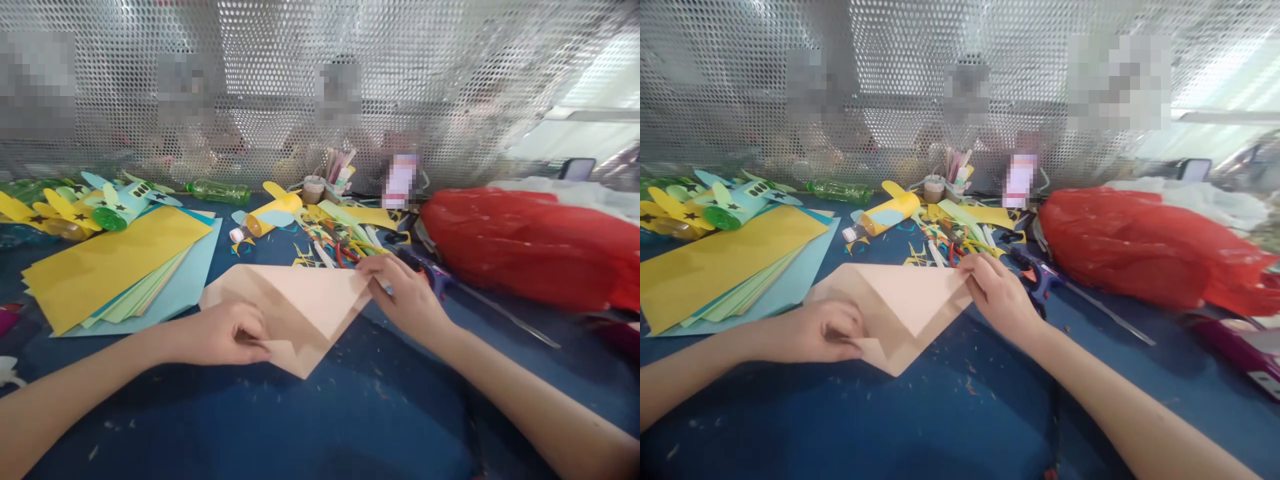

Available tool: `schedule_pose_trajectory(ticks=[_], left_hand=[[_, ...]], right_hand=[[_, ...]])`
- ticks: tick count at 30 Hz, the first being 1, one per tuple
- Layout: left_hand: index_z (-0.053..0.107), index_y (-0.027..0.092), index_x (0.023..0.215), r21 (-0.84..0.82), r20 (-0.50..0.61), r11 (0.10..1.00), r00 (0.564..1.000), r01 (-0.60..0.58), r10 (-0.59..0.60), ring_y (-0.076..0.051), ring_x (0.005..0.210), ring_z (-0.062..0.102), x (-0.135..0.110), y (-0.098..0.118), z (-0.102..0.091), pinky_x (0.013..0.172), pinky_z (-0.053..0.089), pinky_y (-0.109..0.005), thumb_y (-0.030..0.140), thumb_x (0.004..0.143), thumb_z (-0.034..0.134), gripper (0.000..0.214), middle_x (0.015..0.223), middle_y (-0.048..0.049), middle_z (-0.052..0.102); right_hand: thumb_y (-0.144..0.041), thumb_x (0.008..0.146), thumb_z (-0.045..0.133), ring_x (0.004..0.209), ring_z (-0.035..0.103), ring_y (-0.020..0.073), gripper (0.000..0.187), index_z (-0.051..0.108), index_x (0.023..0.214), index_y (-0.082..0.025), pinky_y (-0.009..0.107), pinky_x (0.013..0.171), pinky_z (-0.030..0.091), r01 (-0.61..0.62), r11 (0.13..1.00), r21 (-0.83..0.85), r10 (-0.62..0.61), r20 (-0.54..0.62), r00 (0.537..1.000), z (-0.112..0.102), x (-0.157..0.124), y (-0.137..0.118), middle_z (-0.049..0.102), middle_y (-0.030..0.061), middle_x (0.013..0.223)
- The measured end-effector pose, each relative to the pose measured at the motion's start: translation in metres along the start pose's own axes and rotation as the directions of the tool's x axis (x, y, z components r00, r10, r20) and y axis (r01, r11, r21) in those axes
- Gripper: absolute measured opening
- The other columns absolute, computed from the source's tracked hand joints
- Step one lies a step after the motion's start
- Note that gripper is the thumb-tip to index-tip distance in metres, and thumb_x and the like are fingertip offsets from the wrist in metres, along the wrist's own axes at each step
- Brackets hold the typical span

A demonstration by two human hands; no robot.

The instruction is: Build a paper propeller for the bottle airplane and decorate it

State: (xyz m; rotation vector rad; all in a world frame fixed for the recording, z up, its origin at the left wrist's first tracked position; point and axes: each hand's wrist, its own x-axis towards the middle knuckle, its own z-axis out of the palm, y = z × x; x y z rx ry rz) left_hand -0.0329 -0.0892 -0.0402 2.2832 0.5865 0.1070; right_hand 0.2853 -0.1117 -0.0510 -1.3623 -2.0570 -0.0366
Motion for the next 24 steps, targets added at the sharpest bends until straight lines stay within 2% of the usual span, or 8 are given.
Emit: schedule_pose_trajectory(ticks=[3, 5, 7, 10, 14, 19, 22, 24], left_hand=[[0.070, 0.019, 0.074, 0.042, -0.055, 0.997, 0.996, -0.067, 0.069, -0.019, 0.079, 0.059, 0.003, 0.000, 0.013, 0.075, 0.042, -0.029, 0.047, 0.092, 0.055, 0.037, 0.075, -0.0049, 0.066], [0.072, 0.020, 0.081, 0.062, -0.064, 0.993, 0.992, -0.101, 0.105, -0.019, 0.082, 0.059, 0.003, 0.000, 0.017, 0.079, 0.042, -0.031, 0.051, 0.089, 0.060, 0.034, 0.081, -0.0049, 0.068], [0.074, 0.022, 0.089, 0.104, -0.070, 0.987, 0.989, -0.121, 0.129, -0.021, 0.086, 0.060, 0.003, 0.000, 0.019, 0.081, 0.041, -0.033, 0.056, 0.081, 0.067, 0.035, 0.089, -0.0055, 0.070], [0.074, 0.024, 0.093, 0.196, -0.076, 0.971, 0.985, -0.136, 0.153, -0.023, 0.087, 0.059, 0.002, 0.001, 0.017, 0.080, 0.040, -0.034, 0.058, 0.070, 0.076, 0.041, 0.095, -0.0062, 0.069], [0.074, 0.024, 0.099, 0.168, -0.058, 0.969, 0.980, -0.180, 0.192, -0.022, 0.085, 0.059, 0.001, 0.006, 0.014, 0.080, 0.042, -0.033, 0.054, 0.073, 0.076, 0.041, 0.091, -0.0066, 0.070], [0.073, 0.021, 0.079, 0.091, -0.073, 0.976, 0.976, -0.196, 0.203, -0.018, 0.078, 0.059, 0.001, 0.013, 0.011, 0.079, 0.043, -0.032, 0.031, 0.086, 0.064, 0.015, 0.078, -0.0051, 0.070], [0.056, 0.017, 0.057, 0.026, -0.095, 0.982, 0.977, -0.188, 0.190, -0.015, 0.072, 0.056, 0.000, 0.016, 0.007, 0.075, 0.043, -0.029, 0.023, 0.085, 0.059, 0.029, 0.069, -0.0043, 0.063], [0.044, 0.017, 0.052, -0.012, -0.098, 0.986, 0.982, -0.164, 0.162, -0.014, 0.068, 0.053, -0.001, 0.016, 0.003, 0.070, 0.042, -0.026, 0.022, 0.083, 0.057, 0.034, 0.065, -0.0030, 0.057]], right_hand=[[-0.020, 0.091, 0.043, 0.098, 0.068, 0.0260, 0.011, 0.052, 0.089, -0.025, 0.044, 0.085, 0.054, 0.068, 0.998, 0.009, -0.068, -0.019, 0.998, 0.000, -0.003, -0.002, 0.071, 0.0105, 0.102], [-0.022, 0.091, 0.044, 0.097, 0.069, 0.0256, 0.010, 0.053, 0.094, -0.025, 0.043, 0.083, 0.055, 0.031, 0.999, 0.009, -0.031, -0.021, 0.999, 0.001, -0.005, -0.003, 0.072, 0.0103, 0.103], [-0.026, 0.092, 0.047, 0.093, 0.070, 0.0248, 0.011, 0.053, 0.101, -0.025, 0.041, 0.080, 0.056, -0.073, 0.997, 0.029, 0.074, -0.046, 0.996, 0.002, -0.005, -0.004, 0.072, 0.0098, 0.103], [-0.035, 0.090, 0.053, 0.084, 0.071, 0.0243, 0.021, 0.048, 0.109, -0.026, 0.040, 0.075, 0.056, -0.263, 0.956, 0.129, 0.274, -0.084, 0.958, 0.003, -0.003, -0.002, 0.072, 0.0081, 0.097], [-0.040, 0.087, 0.057, 0.082, 0.071, 0.0255, 0.031, 0.042, 0.112, -0.028, 0.042, 0.075, 0.056, -0.387, 0.873, 0.299, 0.417, -0.043, 0.908, 0.000, 0.002, 0.007, 0.072, 0.0067, 0.091], [-0.042, 0.087, 0.053, 0.084, 0.069, 0.0262, 0.026, 0.042, 0.106, -0.028, 0.042, 0.073, 0.054, -0.393, 0.850, 0.350, 0.444, -0.076, 0.893, -0.001, 0.006, 0.015, 0.070, 0.0088, 0.094], [-0.042, 0.087, 0.053, 0.082, 0.067, 0.0252, 0.021, 0.044, 0.100, -0.027, 0.041, 0.070, 0.053, -0.391, 0.865, 0.315, 0.451, -0.147, 0.880, -0.002, 0.007, 0.016, 0.067, 0.0095, 0.093], [-0.041, 0.087, 0.053, 0.078, 0.065, 0.0232, 0.019, 0.045, 0.096, -0.027, 0.038, 0.067, 0.052, -0.377, 0.868, 0.323, 0.443, -0.161, 0.882, -0.001, 0.007, 0.018, 0.065, 0.0087, 0.092]])
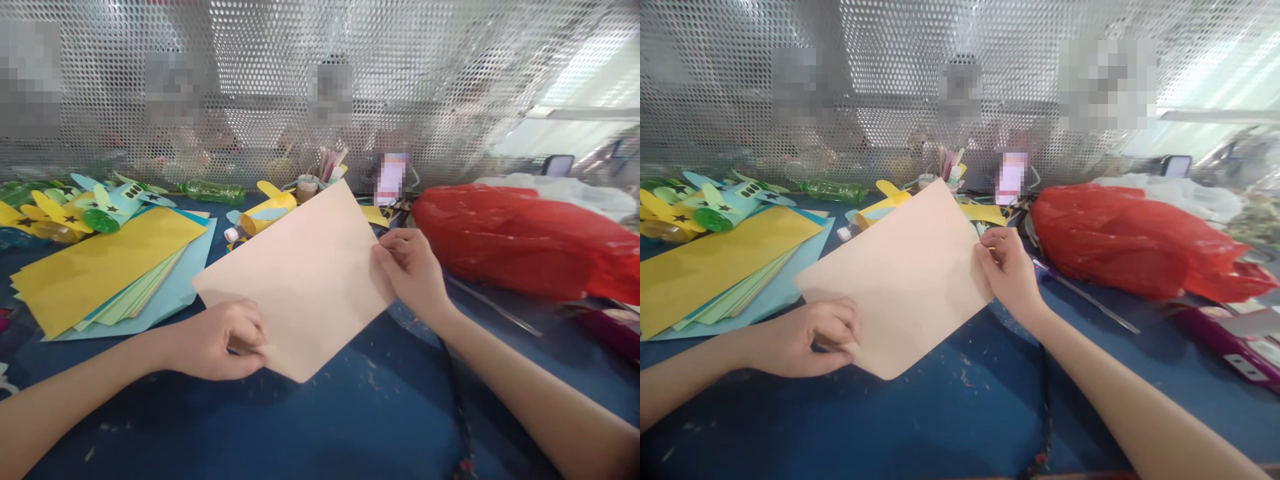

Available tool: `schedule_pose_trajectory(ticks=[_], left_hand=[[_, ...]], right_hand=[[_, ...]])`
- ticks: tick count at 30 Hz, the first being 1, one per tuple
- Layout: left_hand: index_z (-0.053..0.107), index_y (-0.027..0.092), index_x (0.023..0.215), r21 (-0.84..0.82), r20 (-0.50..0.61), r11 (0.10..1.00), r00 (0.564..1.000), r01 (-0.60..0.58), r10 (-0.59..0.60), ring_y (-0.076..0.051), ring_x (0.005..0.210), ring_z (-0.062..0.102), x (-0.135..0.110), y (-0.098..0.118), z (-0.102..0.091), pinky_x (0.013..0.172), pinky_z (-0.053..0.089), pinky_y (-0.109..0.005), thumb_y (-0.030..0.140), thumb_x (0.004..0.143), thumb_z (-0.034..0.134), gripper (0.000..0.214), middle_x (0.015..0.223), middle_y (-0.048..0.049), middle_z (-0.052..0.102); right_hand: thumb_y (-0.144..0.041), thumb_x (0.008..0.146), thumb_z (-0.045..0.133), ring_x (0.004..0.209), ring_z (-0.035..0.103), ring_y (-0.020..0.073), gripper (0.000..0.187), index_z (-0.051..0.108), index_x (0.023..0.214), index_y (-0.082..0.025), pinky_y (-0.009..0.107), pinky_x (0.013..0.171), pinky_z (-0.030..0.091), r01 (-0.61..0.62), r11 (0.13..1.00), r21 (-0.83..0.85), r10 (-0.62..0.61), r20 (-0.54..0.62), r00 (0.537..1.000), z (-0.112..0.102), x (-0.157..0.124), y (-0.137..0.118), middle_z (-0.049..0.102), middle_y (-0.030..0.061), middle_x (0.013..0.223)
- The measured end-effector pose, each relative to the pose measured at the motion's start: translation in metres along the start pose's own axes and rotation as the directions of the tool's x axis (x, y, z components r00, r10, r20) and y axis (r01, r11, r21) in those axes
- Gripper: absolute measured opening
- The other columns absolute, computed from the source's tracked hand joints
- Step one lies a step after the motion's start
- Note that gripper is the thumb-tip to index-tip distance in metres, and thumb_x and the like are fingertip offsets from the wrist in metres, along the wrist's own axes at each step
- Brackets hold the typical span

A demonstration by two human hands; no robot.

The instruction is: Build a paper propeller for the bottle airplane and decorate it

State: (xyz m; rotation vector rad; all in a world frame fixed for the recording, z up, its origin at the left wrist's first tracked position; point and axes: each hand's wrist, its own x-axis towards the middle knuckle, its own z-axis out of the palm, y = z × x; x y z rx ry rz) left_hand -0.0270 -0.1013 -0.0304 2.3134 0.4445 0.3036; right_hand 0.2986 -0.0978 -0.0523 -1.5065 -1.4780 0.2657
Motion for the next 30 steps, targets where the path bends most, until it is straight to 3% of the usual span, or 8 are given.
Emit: schedule_pose_trajectory(ticks=[6, 10, 15, 22, 25, 28, 30], left_hand=[[0.040, 0.017, 0.054, -0.082, 0.089, 0.986, 0.986, 0.145, -0.138, -0.011, 0.061, 0.047, -0.001, -0.002, -0.008, 0.055, 0.035, -0.023, 0.020, 0.076, 0.053, 0.026, 0.067, -0.0013, 0.050], [0.052, 0.016, 0.059, -0.144, 0.145, 0.977, 0.980, 0.154, -0.134, -0.011, 0.063, 0.050, -0.002, -0.002, -0.006, 0.059, 0.039, -0.022, 0.019, 0.075, 0.054, 0.017, 0.070, -0.0013, 0.053], [0.053, 0.016, 0.059, -0.179, 0.149, 0.973, 0.982, 0.146, -0.119, -0.013, 0.068, 0.054, -0.003, -0.005, -0.004, 0.063, 0.042, -0.022, 0.023, 0.079, 0.058, 0.022, 0.073, -0.0025, 0.055], [0.058, 0.015, 0.064, -0.166, 0.181, 0.977, 0.978, 0.137, -0.106, -0.014, 0.068, 0.055, -0.004, -0.011, 0.004, 0.063, 0.042, -0.022, 0.036, 0.091, 0.057, 0.034, 0.068, -0.0023, 0.056], [0.064, 0.015, 0.068, -0.171, 0.156, 0.978, 0.983, 0.122, -0.096, -0.014, 0.071, 0.058, -0.004, -0.009, 0.007, 0.066, 0.044, -0.022, 0.036, 0.091, 0.059, 0.031, 0.071, -0.0035, 0.061], [0.073, 0.018, 0.085, -0.163, 0.163, 0.981, 0.984, 0.105, -0.078, -0.015, 0.080, 0.062, -0.004, -0.005, 0.008, 0.076, 0.048, -0.023, 0.028, 0.084, 0.066, 0.012, 0.082, -0.0041, 0.068], [0.075, 0.021, 0.093, -0.106, 0.181, 0.990, 0.981, 0.089, -0.069, -0.017, 0.087, 0.063, -0.005, -0.002, 0.008, 0.082, 0.048, -0.024, 0.017, 0.074, 0.069, 0.021, 0.090, -0.0032, 0.069]], right_hand=[[-0.038, 0.084, 0.053, 0.073, 0.061, 0.0197, 0.016, 0.054, 0.088, -0.023, 0.032, 0.062, 0.048, 0.009, 1.000, 0.029, -0.014, 0.165, 0.986, 0.004, 0.003, 0.011, 0.067, 0.0074, 0.091], [-0.038, 0.084, 0.050, 0.067, 0.059, 0.0194, 0.022, 0.062, 0.092, -0.021, 0.031, 0.057, 0.046, -0.021, 0.999, -0.027, 0.027, 0.252, 0.967, 0.004, 0.003, 0.015, 0.069, 0.0072, 0.088], [-0.033, 0.085, 0.045, 0.067, 0.063, 0.0210, 0.027, 0.068, 0.094, -0.020, 0.034, 0.061, 0.050, 0.025, 0.993, -0.114, 0.014, 0.331, 0.943, 0.006, 0.003, 0.020, 0.072, 0.0078, 0.089], [-0.024, 0.088, 0.045, 0.098, 0.067, 0.0242, 0.025, 0.068, 0.095, -0.022, 0.041, 0.088, 0.054, 0.303, 0.951, -0.061, -0.253, 0.411, 0.876, 0.009, 0.002, 0.019, 0.070, 0.0093, 0.103], [-0.019, 0.089, 0.044, 0.097, 0.066, 0.0242, 0.023, 0.067, 0.093, -0.022, 0.043, 0.087, 0.054, 0.397, 0.915, -0.067, -0.337, 0.412, 0.846, 0.009, 0.000, 0.016, 0.067, 0.0098, 0.098], [-0.015, 0.091, 0.042, 0.090, 0.064, 0.0231, 0.023, 0.063, 0.087, -0.021, 0.042, 0.082, 0.055, 0.468, 0.879, -0.088, -0.401, 0.394, 0.827, 0.009, -0.002, 0.015, 0.062, 0.0097, 0.093], [-0.013, 0.091, 0.041, 0.088, 0.064, 0.0223, 0.023, 0.062, 0.087, -0.020, 0.041, 0.079, 0.055, 0.510, 0.853, -0.113, -0.438, 0.378, 0.816, 0.009, -0.004, 0.015, 0.060, 0.0096, 0.092]])
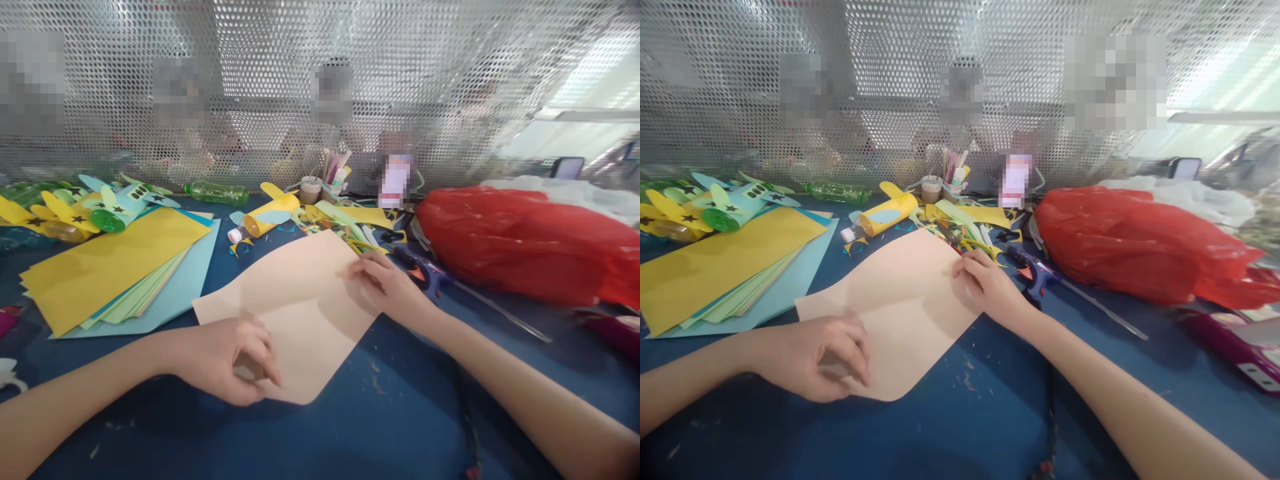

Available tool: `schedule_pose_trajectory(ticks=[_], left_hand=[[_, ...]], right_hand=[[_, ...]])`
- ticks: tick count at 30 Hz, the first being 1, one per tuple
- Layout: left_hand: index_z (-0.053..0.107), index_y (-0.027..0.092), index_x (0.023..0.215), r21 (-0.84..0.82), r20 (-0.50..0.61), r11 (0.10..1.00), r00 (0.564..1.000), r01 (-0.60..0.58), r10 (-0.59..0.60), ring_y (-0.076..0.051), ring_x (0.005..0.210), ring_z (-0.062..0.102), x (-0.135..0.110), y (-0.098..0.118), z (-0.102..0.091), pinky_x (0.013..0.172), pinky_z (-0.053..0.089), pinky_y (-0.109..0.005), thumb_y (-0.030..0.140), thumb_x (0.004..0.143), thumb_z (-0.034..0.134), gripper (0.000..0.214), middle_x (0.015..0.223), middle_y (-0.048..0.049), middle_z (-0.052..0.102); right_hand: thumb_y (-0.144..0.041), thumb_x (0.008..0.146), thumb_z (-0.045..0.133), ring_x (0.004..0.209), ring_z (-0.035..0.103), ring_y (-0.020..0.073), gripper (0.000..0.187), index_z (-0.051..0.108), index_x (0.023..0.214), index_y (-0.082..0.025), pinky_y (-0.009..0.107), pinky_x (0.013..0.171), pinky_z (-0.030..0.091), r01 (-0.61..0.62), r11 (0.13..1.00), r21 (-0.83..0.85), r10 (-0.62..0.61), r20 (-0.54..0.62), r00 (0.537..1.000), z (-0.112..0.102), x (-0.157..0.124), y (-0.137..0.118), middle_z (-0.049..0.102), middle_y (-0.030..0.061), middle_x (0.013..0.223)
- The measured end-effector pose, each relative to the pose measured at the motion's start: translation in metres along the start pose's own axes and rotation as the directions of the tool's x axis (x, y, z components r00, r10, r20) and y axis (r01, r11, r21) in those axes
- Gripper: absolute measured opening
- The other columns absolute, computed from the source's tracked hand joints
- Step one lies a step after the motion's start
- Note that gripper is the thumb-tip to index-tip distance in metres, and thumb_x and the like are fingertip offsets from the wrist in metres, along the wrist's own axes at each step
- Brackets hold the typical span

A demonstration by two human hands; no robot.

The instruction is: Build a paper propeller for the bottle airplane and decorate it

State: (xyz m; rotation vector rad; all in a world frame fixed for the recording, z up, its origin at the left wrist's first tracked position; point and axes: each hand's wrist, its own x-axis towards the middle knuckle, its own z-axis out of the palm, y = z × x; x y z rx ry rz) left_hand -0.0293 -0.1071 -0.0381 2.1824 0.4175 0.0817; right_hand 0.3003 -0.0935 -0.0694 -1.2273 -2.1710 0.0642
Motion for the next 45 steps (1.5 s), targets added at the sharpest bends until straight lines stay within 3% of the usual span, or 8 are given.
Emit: schedule_pose_trajectory(ticks=[5, 12, 23, 28, 31, 36, 41, 45], left_hand=[[0.074, 0.024, 0.101, 0.141, 0.039, 0.990, 0.999, -0.017, 0.011, -0.018, 0.091, 0.061, -0.002, 0.005, 0.002, 0.085, 0.048, -0.026, 0.006, 0.057, 0.067, 0.048, 0.100, -0.0021, 0.064], [0.073, 0.019, 0.082, 0.193, -0.091, 0.974, 0.987, -0.117, 0.136, -0.016, 0.076, 0.062, 0.003, 0.003, 0.012, 0.076, 0.048, -0.025, 0.005, 0.068, 0.062, 0.023, 0.080, -0.0027, 0.069], [0.068, 0.018, 0.102, 0.635, -0.147, 0.756, 0.936, -0.159, 0.320, -0.018, 0.082, 0.064, 0.012, 0.005, 0.027, 0.075, 0.050, -0.030, 0.026, 0.098, 0.047, 0.023, 0.092, -0.0061, 0.071], [0.065, 0.013, 0.103, 0.904, -0.082, 0.428, 0.976, -0.012, 0.201, -0.020, 0.080, 0.063, 0.033, 0.004, 0.028, 0.064, 0.049, -0.029, 0.011, 0.096, 0.043, 0.023, 0.095, -0.0094, 0.069], [0.063, 0.011, 0.107, 0.919, -0.173, 0.375, 0.980, 0.125, 0.098, -0.022, 0.079, 0.064, 0.048, 0.001, 0.014, 0.064, 0.050, -0.031, 0.006, 0.093, 0.045, 0.024, 0.093, -0.0110, 0.067], [0.064, 0.010, 0.099, 0.814, -0.380, 0.498, 0.923, 0.301, 0.063, -0.020, 0.076, 0.065, 0.059, -0.018, -0.012, 0.069, 0.051, -0.031, 0.018, 0.100, 0.037, 0.029, 0.086, -0.0108, 0.066], [0.067, 0.010, 0.088, 0.649, -0.504, 0.691, 0.860, 0.319, 0.076, -0.022, 0.080, 0.066, 0.054, -0.036, -0.018, 0.077, 0.051, -0.035, 0.027, 0.101, 0.036, 0.038, 0.082, -0.0118, 0.067], [0.068, 0.008, 0.088, 0.610, -0.432, 0.745, 0.902, 0.271, 0.025, -0.023, 0.079, 0.066, 0.044, -0.036, -0.015, 0.074, 0.051, -0.033, 0.027, 0.095, 0.051, 0.025, 0.082, -0.0115, 0.067]], right_hand=[[-0.012, 0.091, 0.043, 0.086, 0.063, 0.0217, 0.022, 0.063, 0.091, -0.020, 0.035, 0.072, 0.055, 0.078, 0.983, -0.166, -0.082, -0.015, 0.997, -0.001, -0.002, -0.001, 0.059, 0.0104, 0.097], [-0.008, 0.090, 0.045, 0.092, 0.065, 0.0228, 0.024, 0.065, 0.088, -0.022, 0.037, 0.077, 0.053, 0.209, 0.896, -0.392, -0.276, -0.123, 0.953, -0.005, -0.002, -0.006, 0.064, 0.0091, 0.098], [-0.011, 0.090, 0.058, 0.102, 0.060, 0.0206, 0.023, 0.062, 0.105, -0.028, 0.043, 0.096, 0.049, 0.424, 0.627, -0.654, -0.669, -0.173, 0.723, -0.013, 0.056, -0.035, 0.070, 0.0020, 0.107], [-0.012, 0.096, 0.044, 0.121, 0.053, 0.0244, 0.042, 0.050, 0.134, -0.027, 0.054, 0.112, 0.034, 0.375, 0.712, -0.593, -0.573, -0.182, 0.799, 0.014, 0.123, -0.064, 0.062, 0.0057, 0.128], [-0.008, 0.093, 0.040, 0.136, 0.042, 0.0270, 0.057, 0.036, 0.148, -0.025, 0.057, 0.117, 0.024, 0.399, 0.760, -0.513, -0.516, -0.103, 0.851, 0.032, 0.148, -0.078, 0.052, 0.0081, 0.142], [-0.008, 0.088, 0.050, 0.146, 0.025, 0.0303, 0.056, 0.047, 0.140, -0.028, 0.060, 0.116, 0.022, 0.387, 0.829, -0.404, -0.432, -0.022, 0.902, 0.041, 0.143, -0.086, 0.035, 0.0066, 0.156], [-0.023, 0.093, 0.052, 0.124, 0.053, 0.0288, 0.017, 0.067, 0.099, -0.019, 0.050, 0.102, 0.044, 0.275, 0.948, -0.162, -0.289, -0.074, 0.954, 0.036, 0.098, -0.087, 0.062, 0.0139, 0.126], [-0.035, 0.083, 0.069, 0.107, 0.061, 0.0277, 0.027, 0.065, 0.104, -0.018, 0.048, 0.095, 0.049, 0.243, 0.970, 0.018, -0.244, 0.057, 0.968, 0.042, 0.064, -0.079, 0.068, 0.0122, 0.110]])
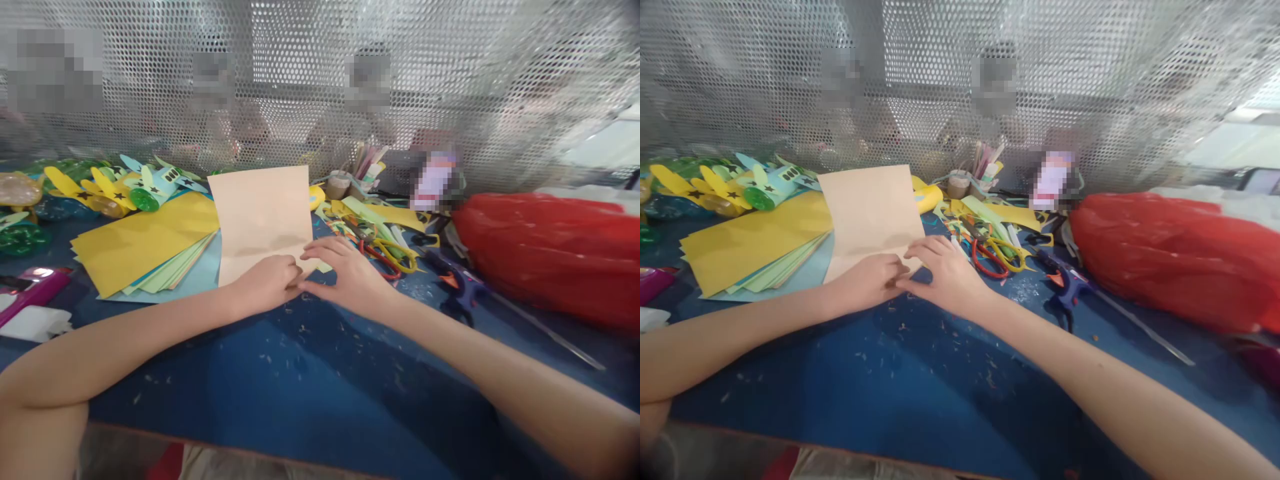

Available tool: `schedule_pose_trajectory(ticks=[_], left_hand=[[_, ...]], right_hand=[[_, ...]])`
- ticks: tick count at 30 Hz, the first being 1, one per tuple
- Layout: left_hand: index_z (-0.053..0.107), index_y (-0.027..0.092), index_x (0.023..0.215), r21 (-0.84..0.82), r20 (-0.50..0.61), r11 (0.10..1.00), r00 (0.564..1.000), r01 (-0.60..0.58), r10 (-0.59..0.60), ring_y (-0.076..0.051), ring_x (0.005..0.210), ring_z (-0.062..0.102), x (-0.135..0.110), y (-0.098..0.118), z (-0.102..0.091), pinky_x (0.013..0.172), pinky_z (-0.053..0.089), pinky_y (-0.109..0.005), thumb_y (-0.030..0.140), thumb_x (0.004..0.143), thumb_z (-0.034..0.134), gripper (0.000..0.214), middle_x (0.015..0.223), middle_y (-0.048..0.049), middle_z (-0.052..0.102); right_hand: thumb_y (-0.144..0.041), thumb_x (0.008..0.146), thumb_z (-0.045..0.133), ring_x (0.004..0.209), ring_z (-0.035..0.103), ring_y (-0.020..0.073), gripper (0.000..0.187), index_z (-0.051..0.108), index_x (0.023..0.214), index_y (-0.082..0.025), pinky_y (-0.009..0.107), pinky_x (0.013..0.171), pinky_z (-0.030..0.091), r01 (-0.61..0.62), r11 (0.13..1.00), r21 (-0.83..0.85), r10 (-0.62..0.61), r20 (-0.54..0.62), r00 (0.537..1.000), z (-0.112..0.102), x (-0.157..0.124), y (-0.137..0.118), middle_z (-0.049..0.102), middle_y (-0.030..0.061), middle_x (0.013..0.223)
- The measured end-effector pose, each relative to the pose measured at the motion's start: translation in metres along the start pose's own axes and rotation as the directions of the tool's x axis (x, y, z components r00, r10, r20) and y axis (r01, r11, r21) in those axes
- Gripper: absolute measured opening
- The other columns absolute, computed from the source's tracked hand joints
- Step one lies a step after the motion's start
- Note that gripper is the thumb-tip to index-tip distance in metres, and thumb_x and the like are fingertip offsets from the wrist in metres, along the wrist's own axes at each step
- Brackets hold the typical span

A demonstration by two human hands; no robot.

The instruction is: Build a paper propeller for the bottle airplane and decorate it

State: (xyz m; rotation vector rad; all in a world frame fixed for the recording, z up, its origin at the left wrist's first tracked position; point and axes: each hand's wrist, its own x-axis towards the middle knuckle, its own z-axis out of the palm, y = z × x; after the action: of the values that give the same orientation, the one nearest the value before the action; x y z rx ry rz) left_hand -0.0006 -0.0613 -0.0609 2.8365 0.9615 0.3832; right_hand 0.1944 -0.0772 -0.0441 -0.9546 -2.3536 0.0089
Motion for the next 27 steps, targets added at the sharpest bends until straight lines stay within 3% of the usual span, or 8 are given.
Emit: schedule_pose_trajectory(ticks=[2, 5, 9, 13, 18, 22, 27], left_hand=[[0.068, 0.008, 0.093, -0.006, 0.034, 1.000, 0.999, -0.023, 0.024, -0.023, 0.084, 0.066, -0.006, 0.000, -0.002, 0.078, 0.051, -0.034, 0.025, 0.093, 0.054, 0.022, 0.087, -0.0123, 0.067], [0.067, 0.010, 0.102, -0.003, 0.026, 0.998, 0.998, -0.061, 0.061, -0.024, 0.091, 0.065, -0.016, -0.004, -0.005, 0.083, 0.050, -0.036, 0.030, 0.093, 0.056, 0.025, 0.098, -0.0131, 0.067], [0.065, 0.012, 0.107, 0.040, 0.033, 0.999, 0.999, 0.032, -0.034, -0.027, 0.097, 0.062, -0.035, -0.010, -0.015, 0.084, 0.049, -0.038, 0.043, 0.084, 0.067, 0.039, 0.099, -0.0116, 0.068], [0.067, 0.016, 0.082, -0.008, 0.109, 0.992, 0.986, 0.128, -0.127, -0.019, 0.077, 0.061, -0.053, -0.011, -0.028, 0.069, 0.045, -0.030, 0.026, 0.089, 0.054, 0.018, 0.078, -0.0049, 0.066], [0.070, 0.016, 0.084, -0.116, 0.088, 0.975, 0.980, 0.190, -0.180, -0.017, 0.079, 0.062, -0.055, -0.012, -0.034, 0.072, 0.046, -0.028, 0.021, 0.088, 0.047, 0.024, 0.088, -0.0069, 0.069], [0.071, 0.016, 0.086, -0.151, 0.206, 0.959, 0.956, 0.240, -0.206, -0.016, 0.077, 0.062, -0.046, -0.021, -0.042, 0.070, 0.045, -0.026, 0.027, 0.088, 0.050, 0.024, 0.088, -0.0063, 0.070], [0.071, 0.019, 0.087, -0.213, 0.402, 0.921, 0.888, 0.326, -0.221, -0.014, 0.074, 0.063, -0.036, -0.034, -0.056, 0.067, 0.045, -0.023, 0.033, 0.079, 0.063, 0.019, 0.089, -0.0027, 0.071]], right_hand=[[-0.028, 0.085, 0.067, 0.103, 0.064, 0.0252, 0.023, 0.064, 0.107, -0.020, 0.043, 0.092, 0.051, -0.027, 0.999, 0.047, 0.022, 0.100, 0.995, 0.006, -0.012, 0.005, 0.070, 0.0102, 0.108], [-0.021, 0.092, 0.056, 0.090, 0.068, 0.0208, 0.011, 0.067, 0.095, -0.020, 0.036, 0.084, 0.053, -0.056, 0.996, 0.073, 0.042, 0.173, 0.984, 0.010, -0.022, 0.015, 0.073, 0.0066, 0.094], [-0.023, 0.093, 0.054, 0.084, 0.069, 0.0205, 0.014, 0.067, 0.090, -0.019, 0.035, 0.079, 0.054, -0.101, 0.994, 0.043, 0.091, 0.193, 0.977, 0.004, -0.032, 0.025, 0.074, 0.0062, 0.088], [-0.024, 0.094, 0.051, 0.082, 0.069, 0.0198, 0.014, 0.064, 0.089, -0.019, 0.034, 0.075, 0.055, -0.162, 0.986, 0.047, 0.148, 0.225, 0.963, -0.004, -0.039, 0.027, 0.072, 0.0061, 0.088], [-0.029, 0.093, 0.051, 0.080, 0.069, 0.0193, 0.014, 0.059, 0.087, -0.020, 0.034, 0.074, 0.056, -0.241, 0.964, 0.108, 0.214, 0.218, 0.952, -0.005, -0.041, 0.027, 0.070, 0.0059, 0.086], [-0.035, 0.090, 0.057, 0.079, 0.069, 0.0193, 0.014, 0.062, 0.087, -0.021, 0.034, 0.074, 0.056, -0.303, 0.939, 0.159, 0.259, 0.249, 0.933, -0.005, -0.042, 0.028, 0.071, 0.0049, 0.086], [-0.032, 0.089, 0.057, 0.075, 0.070, 0.0203, 0.013, 0.060, 0.082, -0.021, 0.032, 0.068, 0.054, -0.427, 0.899, 0.100, 0.410, 0.159, 0.898, 0.003, -0.040, 0.028, 0.073, 0.0050, 0.083]])
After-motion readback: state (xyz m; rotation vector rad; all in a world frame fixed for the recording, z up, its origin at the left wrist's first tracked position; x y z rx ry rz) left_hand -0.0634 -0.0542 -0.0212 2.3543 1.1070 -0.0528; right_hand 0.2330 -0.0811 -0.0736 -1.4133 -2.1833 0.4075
